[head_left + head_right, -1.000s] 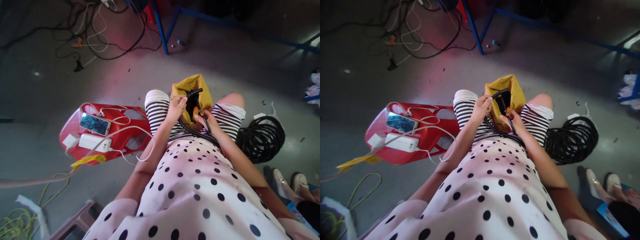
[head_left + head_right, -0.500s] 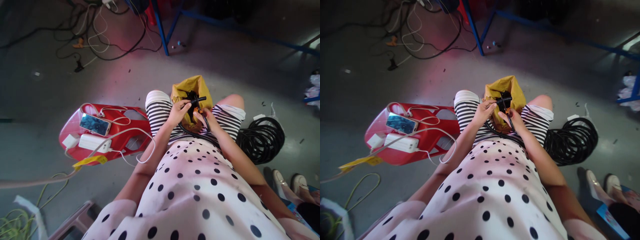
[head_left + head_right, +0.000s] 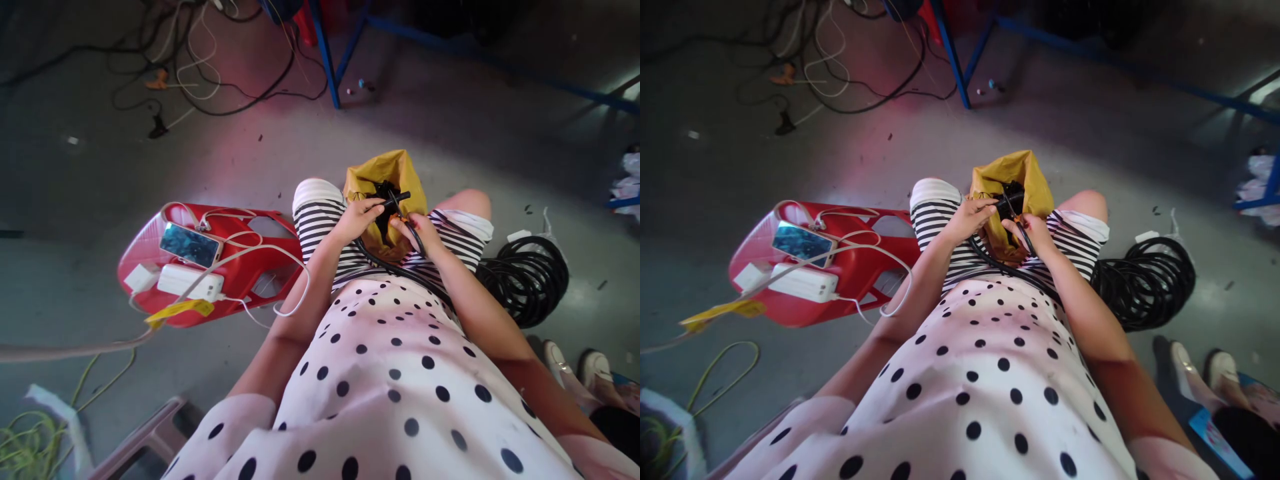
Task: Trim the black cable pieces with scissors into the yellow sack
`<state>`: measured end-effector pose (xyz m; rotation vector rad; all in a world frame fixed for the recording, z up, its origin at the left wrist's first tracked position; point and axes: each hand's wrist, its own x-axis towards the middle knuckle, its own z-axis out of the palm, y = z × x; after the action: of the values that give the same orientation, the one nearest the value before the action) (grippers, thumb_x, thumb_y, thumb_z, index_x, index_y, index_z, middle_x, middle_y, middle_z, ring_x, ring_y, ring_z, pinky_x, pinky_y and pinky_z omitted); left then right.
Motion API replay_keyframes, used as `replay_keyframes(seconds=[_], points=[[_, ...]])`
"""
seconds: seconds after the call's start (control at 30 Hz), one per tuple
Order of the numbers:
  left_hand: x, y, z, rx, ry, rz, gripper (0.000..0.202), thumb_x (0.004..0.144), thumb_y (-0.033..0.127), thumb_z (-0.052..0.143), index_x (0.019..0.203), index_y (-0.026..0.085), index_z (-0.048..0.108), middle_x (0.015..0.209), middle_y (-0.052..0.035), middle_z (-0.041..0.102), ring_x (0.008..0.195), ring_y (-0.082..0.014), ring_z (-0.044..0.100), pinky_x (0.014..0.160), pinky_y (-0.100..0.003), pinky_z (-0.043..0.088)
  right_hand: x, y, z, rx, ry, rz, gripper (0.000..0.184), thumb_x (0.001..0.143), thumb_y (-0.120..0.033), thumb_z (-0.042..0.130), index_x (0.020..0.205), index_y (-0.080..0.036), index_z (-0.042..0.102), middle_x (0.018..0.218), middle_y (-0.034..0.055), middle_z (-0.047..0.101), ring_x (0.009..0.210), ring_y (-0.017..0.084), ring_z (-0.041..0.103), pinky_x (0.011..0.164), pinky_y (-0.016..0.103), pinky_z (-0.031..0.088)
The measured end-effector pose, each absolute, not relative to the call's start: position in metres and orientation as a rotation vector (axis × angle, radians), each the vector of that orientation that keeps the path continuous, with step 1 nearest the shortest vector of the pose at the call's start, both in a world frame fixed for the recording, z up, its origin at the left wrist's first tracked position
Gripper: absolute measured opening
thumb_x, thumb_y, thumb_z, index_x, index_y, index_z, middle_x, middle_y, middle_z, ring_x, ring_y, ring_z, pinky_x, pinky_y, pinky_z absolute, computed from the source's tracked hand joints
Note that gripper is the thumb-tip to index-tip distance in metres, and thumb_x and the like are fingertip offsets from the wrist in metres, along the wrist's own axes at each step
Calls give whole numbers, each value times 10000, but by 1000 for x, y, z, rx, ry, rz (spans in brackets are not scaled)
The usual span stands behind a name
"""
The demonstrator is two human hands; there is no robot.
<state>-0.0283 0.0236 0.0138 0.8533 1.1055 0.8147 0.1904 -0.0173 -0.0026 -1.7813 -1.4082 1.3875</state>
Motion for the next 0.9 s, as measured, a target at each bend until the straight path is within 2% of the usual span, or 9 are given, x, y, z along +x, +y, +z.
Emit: replay_keyframes(seconds=[0.1, 0.23, 0.4, 0.53, 0.63, 0.77, 0.83, 0.9], points=[[-32, 26, 8, 935, 1054, 713, 205, 908, 306, 950, 979, 145, 845, 565, 73, 443, 504, -61, 344, 488, -203, 227, 190, -17, -12, -1759, -1370, 1459, 793, 683, -972, 885, 789, -276, 518, 670, -3, 562, 653, 195, 559, 551, 321, 413], [-36, 29, 5, 897, 1024, 580, 146, 926, 233, 919, 905, 128, 818, 536, 83, 382, 467, -45, 291, 466, -193, 163, 191, -6, -22, -1685, -1356, 1649, 764, 703, -936, 912, 870, -266, 582, 698, 9, 630, 630, 190, 580, 559, 329, 455], [-29, 34, -2, 639, 1158, 627, 126, 985, 200, 859, 917, 162, 759, 542, 102, 361, 418, -35, 274, 433, -154, 148, 187, 13, -42, -1826, -1408, 1498, 827, 570, -954, 963, 714, -280, 505, 552, -27, 528, 518, 156, 480, 489, 327, 367], [-19, 40, -11, 518, 1231, 662, 192, 1034, 194, 798, 882, 166, 686, 561, 93, 423, 399, -27, 287, 416, -141, 147, 177, 22, -48, -1839, -1280, 1463, 812, 581, -895, 1006, 736, -294, 482, 494, -46, 476, 475, 158, 452, 451, 322, 322], [-18, 44, -12, 399, 1274, 778, 214, 1125, 227, 665, 918, 175, 644, 577, 87, 459, 406, -38, 313, 420, -146, 187, 174, 17, -36, -1768, -1127, 1603, 781, 598, -819, 1048, 796, -291, 506, 568, -23, 572, 499, 172, 525, 452, 321, 385], [-24, 50, -5, 205, 1241, 989, 231, 1163, 280, 627, 953, 212, 557, 651, 82, 516, 457, -53, 395, 477, -162, 318, 178, -17, -9, -1545, -1055, 1984, 779, 522, -651, 1122, 885, -273, 545, 707, -8, 684, 623, 212, 686, 571, 346, 573], [-23, 51, 1, 163, 1208, 1064, 239, 1137, 330, 699, 980, 225, 552, 691, 79, 544, 493, -60, 440, 516, -174, 374, 178, -40, -1, -1498, -1067, 2040, 749, 542, -598, 1111, 910, -274, 544, 712, -37, 667, 639, 211, 699, 599, 341, 588], [-18, 50, 6, 149, 1185, 1119, 255, 1092, 385, 783, 1042, 236, 582, 728, 73, 574, 530, -70, 488, 552, -188, 423, 175, -58, 2, -1537, -1104, 1901, 727, 592, -619, 1069, 896, -284, 501, 681, -70, 596, 599, 181, 640, 554, 310, 527]])
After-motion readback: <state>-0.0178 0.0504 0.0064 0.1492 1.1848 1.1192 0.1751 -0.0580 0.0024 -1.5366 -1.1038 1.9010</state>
